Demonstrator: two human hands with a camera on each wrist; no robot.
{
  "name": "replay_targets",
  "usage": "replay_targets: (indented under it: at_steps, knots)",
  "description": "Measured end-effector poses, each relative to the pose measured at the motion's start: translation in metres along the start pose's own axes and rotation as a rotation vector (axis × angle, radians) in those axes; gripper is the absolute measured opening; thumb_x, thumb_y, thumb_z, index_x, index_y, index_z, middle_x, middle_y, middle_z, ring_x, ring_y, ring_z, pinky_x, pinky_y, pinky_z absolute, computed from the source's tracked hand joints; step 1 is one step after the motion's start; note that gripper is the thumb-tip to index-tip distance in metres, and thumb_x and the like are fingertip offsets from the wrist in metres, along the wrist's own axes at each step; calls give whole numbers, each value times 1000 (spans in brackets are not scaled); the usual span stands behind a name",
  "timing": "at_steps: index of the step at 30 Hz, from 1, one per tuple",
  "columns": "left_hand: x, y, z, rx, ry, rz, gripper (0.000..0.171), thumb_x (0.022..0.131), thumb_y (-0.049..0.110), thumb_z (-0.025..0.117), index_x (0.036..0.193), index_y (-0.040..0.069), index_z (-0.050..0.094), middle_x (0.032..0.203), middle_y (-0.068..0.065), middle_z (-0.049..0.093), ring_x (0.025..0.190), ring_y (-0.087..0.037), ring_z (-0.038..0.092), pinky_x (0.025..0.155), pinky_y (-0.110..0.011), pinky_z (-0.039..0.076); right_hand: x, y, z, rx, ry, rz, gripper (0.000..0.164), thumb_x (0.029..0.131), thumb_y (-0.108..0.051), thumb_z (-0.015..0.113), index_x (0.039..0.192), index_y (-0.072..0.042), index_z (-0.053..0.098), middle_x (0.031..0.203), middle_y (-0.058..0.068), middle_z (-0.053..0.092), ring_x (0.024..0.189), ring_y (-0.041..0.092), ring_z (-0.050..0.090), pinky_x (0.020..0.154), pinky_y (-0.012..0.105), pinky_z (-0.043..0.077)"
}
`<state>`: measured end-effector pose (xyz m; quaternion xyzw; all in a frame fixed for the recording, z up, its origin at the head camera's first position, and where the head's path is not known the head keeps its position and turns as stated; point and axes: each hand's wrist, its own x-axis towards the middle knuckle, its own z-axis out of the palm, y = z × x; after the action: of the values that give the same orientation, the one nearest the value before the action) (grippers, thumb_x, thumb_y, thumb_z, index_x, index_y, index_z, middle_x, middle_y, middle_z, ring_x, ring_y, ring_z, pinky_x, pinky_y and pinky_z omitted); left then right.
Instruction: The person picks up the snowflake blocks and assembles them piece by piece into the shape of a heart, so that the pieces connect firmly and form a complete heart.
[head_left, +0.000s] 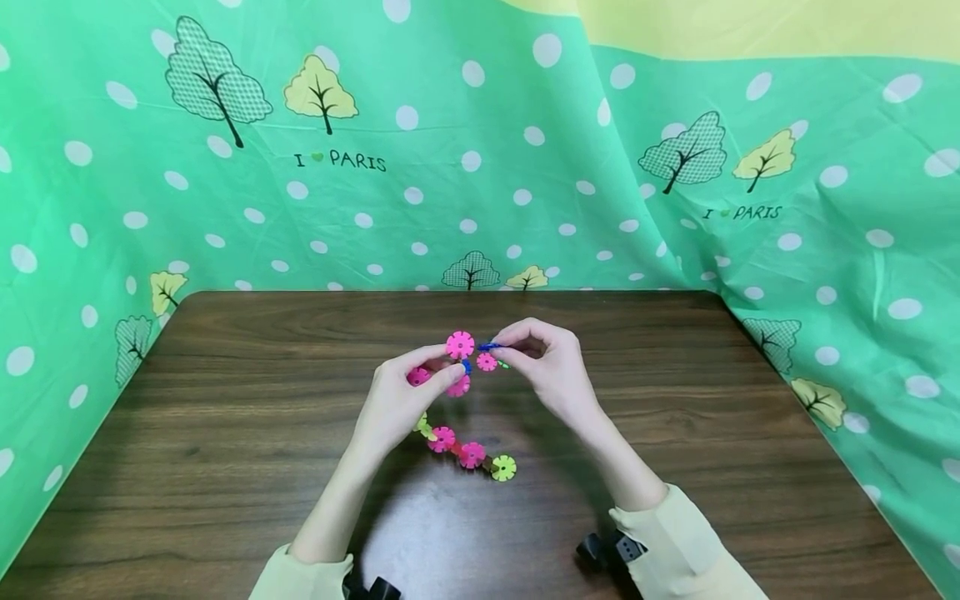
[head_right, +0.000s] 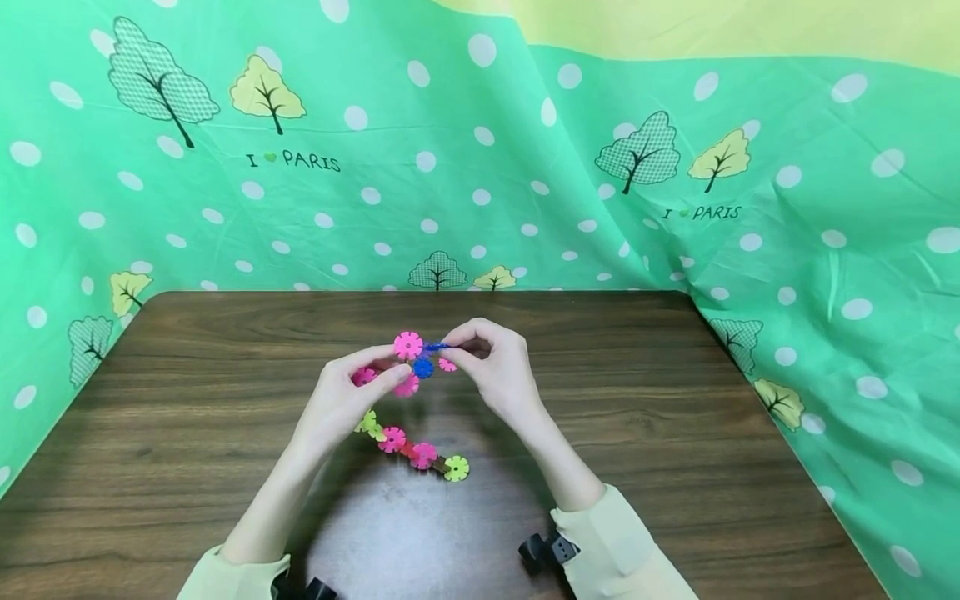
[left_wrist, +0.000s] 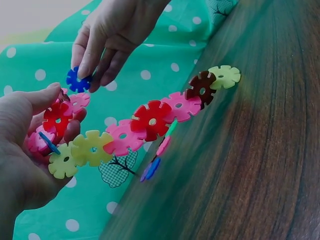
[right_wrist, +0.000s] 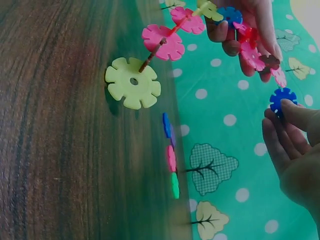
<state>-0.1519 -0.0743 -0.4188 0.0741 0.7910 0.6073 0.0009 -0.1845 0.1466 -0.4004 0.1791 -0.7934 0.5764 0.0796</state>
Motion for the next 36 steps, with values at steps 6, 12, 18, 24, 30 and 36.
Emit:
replay_targets:
  at_steps: [6,12,18,24,30,36]
  knots:
    - [1,-2,1,27,16,11,25,98,37,71,120,26,77,108,3,79,93,-15,67,88,-34,55,0,0,5,24,-6,-23,9,86,5,78,94,2,75,98,19,75,83,6,71,75,22,60]
    - [3,-4,1,33,50,32,22,102,29,66,117,18,78,109,-2,78,101,-15,69,100,-40,55,0,-2,8,45,-14,-45,9,85,7,78,93,4,75,97,20,75,85,7,72,76,24,61]
    - [4,-3,1,46,56,44,22,102,28,66,117,19,78,103,-3,78,92,-14,64,91,-33,54,1,-3,8,51,-11,-63,8,85,7,78,92,3,75,97,20,74,86,7,72,77,23,61]
    - [2,-2,2,28,80,59,20,100,27,68,116,19,78,97,-4,78,81,-14,63,76,-25,52,0,-3,10,76,-22,-79,11,85,9,77,88,-2,76,96,20,73,85,11,73,77,27,62]
    - [2,-2,3,-7,96,52,19,100,29,69,113,19,78,93,-5,76,77,-13,59,70,-23,50,-1,-3,12,61,-23,-99,4,85,5,79,88,3,76,96,18,73,85,8,72,78,27,62]
    - [2,-3,3,-1,105,54,19,99,26,70,114,18,79,96,-9,77,78,-12,61,72,-22,51,-3,-2,15,-3,-1,-117,7,85,2,80,85,-5,79,93,13,74,88,8,70,78,22,60]
